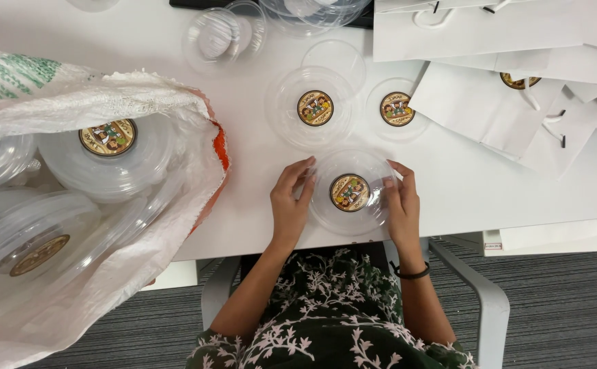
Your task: The person organizes and packs plastic takeout containers and labeled container lids on a table next to paper delivery bags.
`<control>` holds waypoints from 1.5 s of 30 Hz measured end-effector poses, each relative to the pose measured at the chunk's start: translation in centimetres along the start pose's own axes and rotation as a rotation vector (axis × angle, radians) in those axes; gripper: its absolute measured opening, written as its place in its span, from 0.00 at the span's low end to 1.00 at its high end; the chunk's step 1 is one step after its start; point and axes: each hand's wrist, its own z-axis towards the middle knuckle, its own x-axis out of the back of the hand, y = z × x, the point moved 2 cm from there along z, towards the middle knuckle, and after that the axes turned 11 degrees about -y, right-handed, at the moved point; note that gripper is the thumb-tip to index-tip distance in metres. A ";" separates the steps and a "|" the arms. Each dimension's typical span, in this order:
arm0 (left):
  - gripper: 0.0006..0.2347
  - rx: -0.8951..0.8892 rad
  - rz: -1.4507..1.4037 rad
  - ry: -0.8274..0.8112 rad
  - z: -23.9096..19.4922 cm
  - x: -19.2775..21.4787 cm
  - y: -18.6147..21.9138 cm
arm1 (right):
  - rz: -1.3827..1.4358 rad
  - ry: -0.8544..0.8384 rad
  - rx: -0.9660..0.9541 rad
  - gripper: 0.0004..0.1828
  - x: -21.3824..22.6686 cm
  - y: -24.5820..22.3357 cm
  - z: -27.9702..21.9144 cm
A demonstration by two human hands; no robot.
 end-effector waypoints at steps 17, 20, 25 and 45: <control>0.14 -0.291 0.965 -0.054 3.6 1.6 1.4 | 0.190 0.071 -0.004 0.24 1.2 -1.1 0.0; 0.11 -0.272 1.101 -0.115 3.6 1.7 0.7 | 0.322 0.105 -0.020 0.24 1.5 -0.2 0.2; 0.07 -0.179 1.137 -0.161 2.3 2.6 1.0 | 0.424 0.100 0.044 0.23 1.3 -0.4 0.3; 0.07 -0.374 0.801 -0.482 -0.7 3.1 3.6 | 0.731 -0.139 -0.044 0.27 0.2 -2.9 0.9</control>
